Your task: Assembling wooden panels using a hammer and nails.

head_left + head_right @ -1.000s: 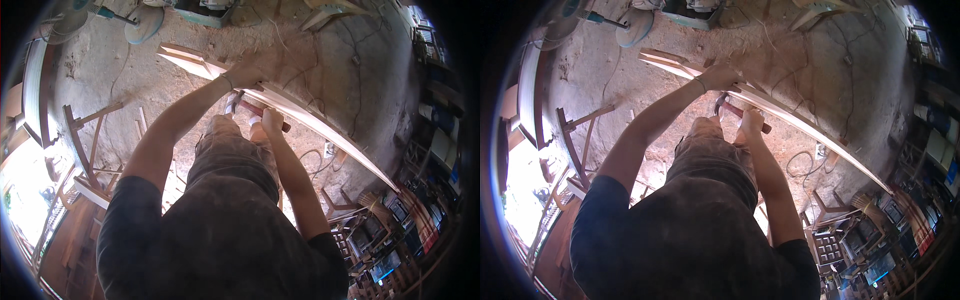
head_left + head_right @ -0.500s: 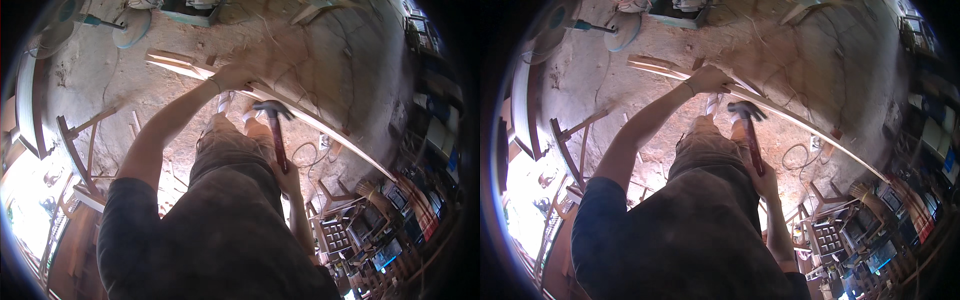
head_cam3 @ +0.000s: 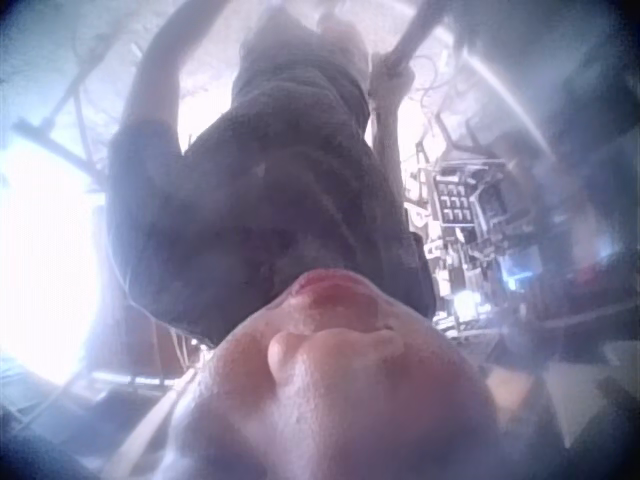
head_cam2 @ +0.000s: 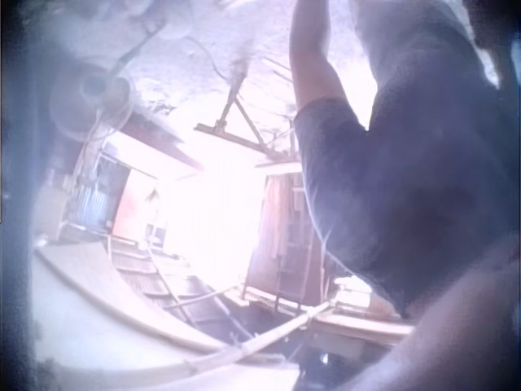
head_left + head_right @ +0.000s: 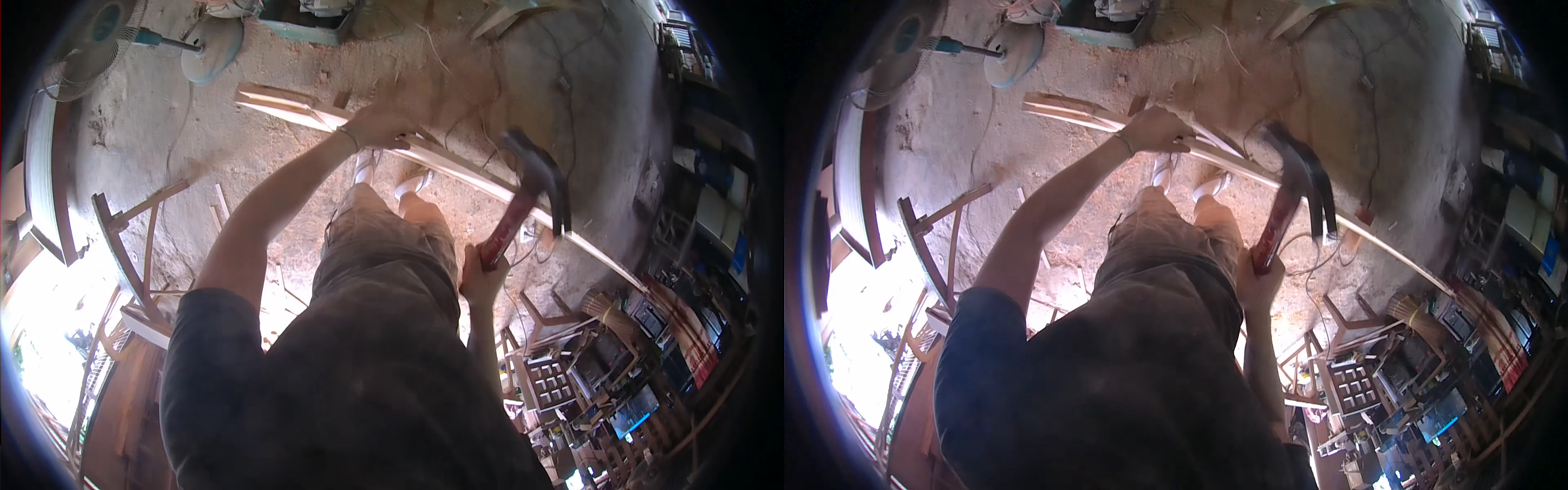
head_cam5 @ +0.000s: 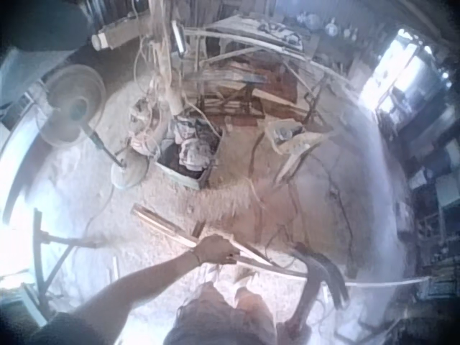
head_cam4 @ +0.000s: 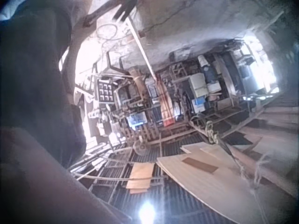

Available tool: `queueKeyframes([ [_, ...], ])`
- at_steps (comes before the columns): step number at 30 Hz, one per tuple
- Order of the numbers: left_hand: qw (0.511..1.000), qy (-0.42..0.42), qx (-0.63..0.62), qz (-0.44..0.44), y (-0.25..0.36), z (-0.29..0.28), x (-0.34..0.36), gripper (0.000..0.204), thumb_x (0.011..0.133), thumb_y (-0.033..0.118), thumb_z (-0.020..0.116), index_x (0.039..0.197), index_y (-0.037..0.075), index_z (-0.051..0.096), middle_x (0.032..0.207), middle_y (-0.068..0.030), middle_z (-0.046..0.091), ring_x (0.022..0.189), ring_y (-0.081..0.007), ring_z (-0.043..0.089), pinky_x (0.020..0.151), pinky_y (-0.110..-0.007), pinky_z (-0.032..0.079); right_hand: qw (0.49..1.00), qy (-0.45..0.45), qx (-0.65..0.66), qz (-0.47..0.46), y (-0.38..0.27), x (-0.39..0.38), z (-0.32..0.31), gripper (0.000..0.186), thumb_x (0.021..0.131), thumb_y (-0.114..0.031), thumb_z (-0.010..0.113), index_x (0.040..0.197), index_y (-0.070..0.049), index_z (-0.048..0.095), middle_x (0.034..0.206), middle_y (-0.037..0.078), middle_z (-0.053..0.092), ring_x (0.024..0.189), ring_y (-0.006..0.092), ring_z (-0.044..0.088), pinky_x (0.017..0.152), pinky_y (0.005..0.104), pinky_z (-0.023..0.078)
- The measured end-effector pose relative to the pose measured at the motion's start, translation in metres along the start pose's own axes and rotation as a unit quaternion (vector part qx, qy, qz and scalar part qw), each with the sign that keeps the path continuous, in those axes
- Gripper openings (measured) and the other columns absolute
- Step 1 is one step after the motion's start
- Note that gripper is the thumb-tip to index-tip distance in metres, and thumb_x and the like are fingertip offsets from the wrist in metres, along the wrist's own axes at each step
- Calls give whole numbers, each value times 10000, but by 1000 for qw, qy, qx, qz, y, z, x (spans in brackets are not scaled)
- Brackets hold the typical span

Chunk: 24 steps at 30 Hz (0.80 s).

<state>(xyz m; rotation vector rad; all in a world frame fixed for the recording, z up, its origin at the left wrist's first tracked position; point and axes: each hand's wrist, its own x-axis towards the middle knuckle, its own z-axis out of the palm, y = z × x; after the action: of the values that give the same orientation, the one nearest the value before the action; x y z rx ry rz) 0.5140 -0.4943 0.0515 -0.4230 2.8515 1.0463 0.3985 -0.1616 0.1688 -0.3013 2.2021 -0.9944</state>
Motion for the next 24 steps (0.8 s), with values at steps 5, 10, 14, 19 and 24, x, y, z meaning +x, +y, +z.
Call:
queueKeyframes([
  [5,1000,-19,8,-14,5,-4,-4,365,842,431,725,1159,251,733,985,-60,745,922,-284,708,840,-428,555,970,-40,-238,6,8,21,24,198,814,-169,637,787,26,619,612,149,587,555,226,600,555,408,445],
  [10,1000,10,3,20,1,-5,1,341,850,437,703,1133,249,740,956,-70,740,895,-294,706,832,-431,553,987,-64,-147,-2,-19,16,-3,205,851,-187,693,795,-14,597,593,68,564,496,143,525,492,335,410],
  [14,996,-79,23,-32,-5,2,7,345,851,439,707,1129,237,737,945,-77,740,891,-294,706,823,-425,554,995,26,74,-65,-3,-2,8,261,836,-183,736,776,22,586,618,99,551,580,154,532,545,362,412],
  [19,998,-51,25,-34,-6,10,5,362,835,431,736,1140,235,734,957,-65,746,908,-285,711,826,-425,555,970,-77,-228,42,10,21,26,242,815,-189,655,864,47,632,651,146,605,594,217,580,577,409,450],
  [24,997,-59,31,-36,-6,6,7,394,829,443,739,1152,218,730,957,-71,745,915,-291,708,834,-428,550,993,-57,-99,12,-57,4,-3,198,837,-171,709,784,-8,610,620,32,566,588,107,532,538,324,418],
])
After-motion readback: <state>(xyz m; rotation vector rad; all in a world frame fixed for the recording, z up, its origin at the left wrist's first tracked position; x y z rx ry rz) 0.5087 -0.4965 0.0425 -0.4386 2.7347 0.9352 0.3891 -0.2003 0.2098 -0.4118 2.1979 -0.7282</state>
